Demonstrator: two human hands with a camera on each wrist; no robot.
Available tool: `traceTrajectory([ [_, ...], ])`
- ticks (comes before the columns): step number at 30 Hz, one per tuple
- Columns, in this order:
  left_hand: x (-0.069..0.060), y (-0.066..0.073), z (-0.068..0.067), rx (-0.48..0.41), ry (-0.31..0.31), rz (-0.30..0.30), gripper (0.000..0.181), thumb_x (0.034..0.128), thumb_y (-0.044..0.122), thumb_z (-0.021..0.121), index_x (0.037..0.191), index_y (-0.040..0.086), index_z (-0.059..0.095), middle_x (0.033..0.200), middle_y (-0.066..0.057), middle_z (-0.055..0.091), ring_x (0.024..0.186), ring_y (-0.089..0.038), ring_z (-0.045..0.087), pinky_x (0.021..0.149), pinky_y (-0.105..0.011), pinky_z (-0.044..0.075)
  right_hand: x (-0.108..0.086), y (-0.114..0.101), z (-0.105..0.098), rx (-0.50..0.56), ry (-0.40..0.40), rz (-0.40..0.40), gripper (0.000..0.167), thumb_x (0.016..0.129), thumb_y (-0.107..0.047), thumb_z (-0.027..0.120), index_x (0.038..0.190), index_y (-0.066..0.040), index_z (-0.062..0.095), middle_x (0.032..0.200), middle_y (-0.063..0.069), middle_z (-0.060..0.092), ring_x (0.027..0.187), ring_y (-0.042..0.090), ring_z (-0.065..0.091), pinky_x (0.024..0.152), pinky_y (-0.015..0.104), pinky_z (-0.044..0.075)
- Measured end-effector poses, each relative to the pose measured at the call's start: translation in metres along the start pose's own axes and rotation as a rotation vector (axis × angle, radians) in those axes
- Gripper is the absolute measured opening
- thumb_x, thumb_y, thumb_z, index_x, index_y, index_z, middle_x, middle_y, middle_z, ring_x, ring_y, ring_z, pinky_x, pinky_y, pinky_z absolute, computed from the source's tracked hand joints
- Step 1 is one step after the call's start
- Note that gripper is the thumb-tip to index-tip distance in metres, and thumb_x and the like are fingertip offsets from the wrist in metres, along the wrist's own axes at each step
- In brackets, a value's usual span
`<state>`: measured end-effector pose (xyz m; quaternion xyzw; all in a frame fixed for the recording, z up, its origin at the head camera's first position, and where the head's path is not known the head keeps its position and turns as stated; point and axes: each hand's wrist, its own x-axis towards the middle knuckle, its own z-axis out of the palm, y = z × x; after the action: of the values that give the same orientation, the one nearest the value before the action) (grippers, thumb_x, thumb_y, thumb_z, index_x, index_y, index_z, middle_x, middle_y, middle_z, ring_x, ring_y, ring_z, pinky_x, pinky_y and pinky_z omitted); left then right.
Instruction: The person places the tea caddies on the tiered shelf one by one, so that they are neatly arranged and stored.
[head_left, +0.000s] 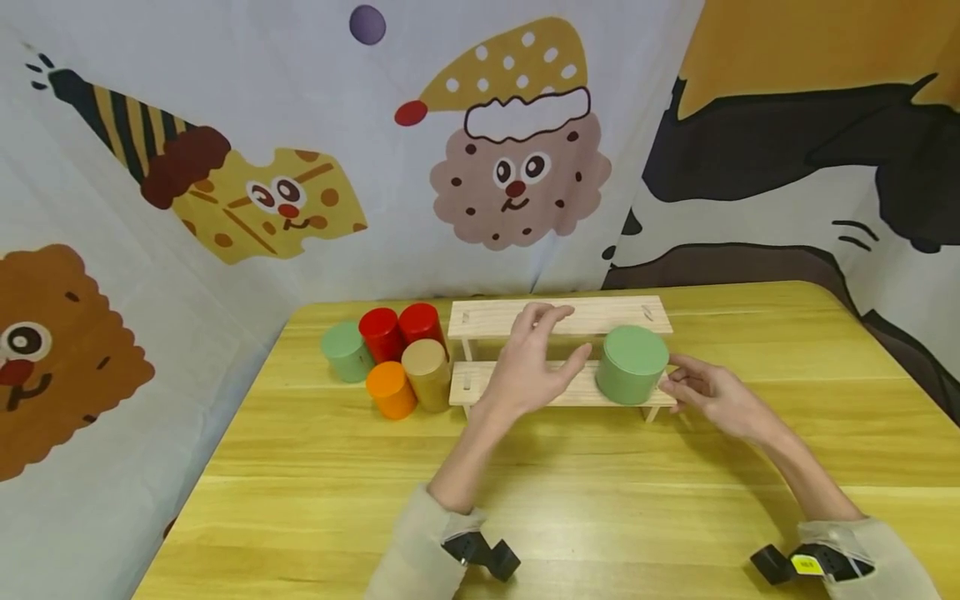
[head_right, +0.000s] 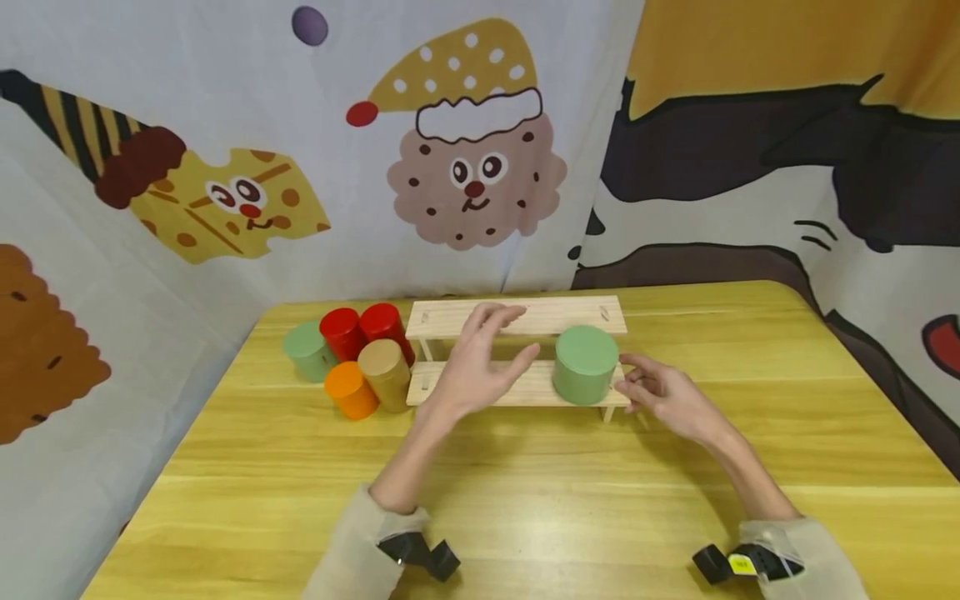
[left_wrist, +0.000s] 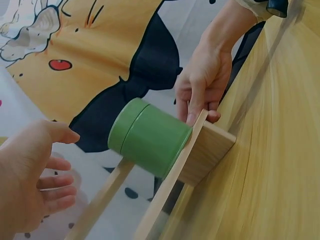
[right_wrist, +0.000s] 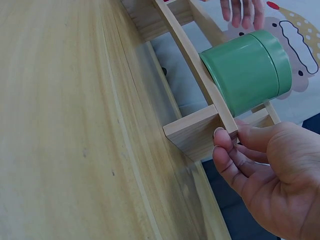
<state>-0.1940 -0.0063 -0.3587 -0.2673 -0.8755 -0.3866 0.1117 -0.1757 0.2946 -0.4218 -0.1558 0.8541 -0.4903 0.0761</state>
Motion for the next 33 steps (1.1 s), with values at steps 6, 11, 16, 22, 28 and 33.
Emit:
traceTrajectory([
  [6,-0.004,-0.010,-0.009,-0.023,0.020,0.011,0.056,0.0947,0.032,0.069,0.143,0.009,0.053,0.135,-0.006,0.049,0.125,-0.022,0.050,0.106,-0.041,0.045,-0.001,0.000,0.000,-0.024,0.003,0.004,0.060,0.105,-0.017,0.056,0.149,0.016,0.030,0.109,0.022,0.062,0.083,0.027,0.069,0.077,0.035,0.059],
  [11,-0.008,-0.016,-0.017,-0.033,0.033,0.011,0.054,0.0944,0.030,0.069,0.142,0.009,0.055,0.133,-0.007,0.051,0.124,-0.023,0.050,0.104,-0.045,0.046,-0.002,0.001,-0.001,-0.031,0.005,0.002,0.060,0.105,-0.018,0.056,0.149,0.015,0.031,0.109,0.021,0.062,0.083,0.025,0.069,0.076,0.034,0.059],
  [16,-0.014,-0.023,-0.026,-0.012,0.058,0.018,0.051,0.0941,0.029,0.069,0.139,0.008,0.057,0.130,-0.007,0.052,0.122,-0.024,0.051,0.102,-0.045,0.046,-0.001,0.001,-0.001,-0.016,0.002,-0.002,0.060,0.105,-0.018,0.056,0.149,0.015,0.031,0.109,0.022,0.062,0.084,0.026,0.069,0.077,0.034,0.059],
  [22,-0.020,-0.030,-0.037,-0.017,0.077,0.015,0.049,0.0940,0.027,0.070,0.137,0.006,0.058,0.130,-0.008,0.052,0.118,-0.024,0.051,0.099,-0.045,0.047,-0.002,0.001,0.000,-0.023,0.005,0.000,0.060,0.105,-0.018,0.056,0.149,0.015,0.031,0.109,0.021,0.063,0.084,0.025,0.069,0.077,0.033,0.059],
  [28,-0.027,-0.036,-0.049,0.011,0.093,0.005,0.049,0.0941,0.027,0.070,0.137,0.007,0.058,0.130,-0.008,0.051,0.118,-0.025,0.051,0.101,-0.044,0.047,-0.002,0.001,0.000,-0.023,0.008,-0.007,0.059,0.105,-0.016,0.056,0.148,0.016,0.032,0.108,0.021,0.063,0.083,0.026,0.069,0.077,0.033,0.059],
  [33,-0.034,-0.044,-0.061,-0.009,0.117,0.008,0.048,0.0934,0.023,0.071,0.136,0.005,0.058,0.129,-0.009,0.050,0.113,-0.026,0.053,0.098,-0.046,0.047,-0.002,0.001,0.000,-0.022,0.007,-0.008,0.059,0.105,-0.016,0.056,0.148,0.016,0.032,0.108,0.021,0.063,0.084,0.026,0.069,0.076,0.034,0.059],
])
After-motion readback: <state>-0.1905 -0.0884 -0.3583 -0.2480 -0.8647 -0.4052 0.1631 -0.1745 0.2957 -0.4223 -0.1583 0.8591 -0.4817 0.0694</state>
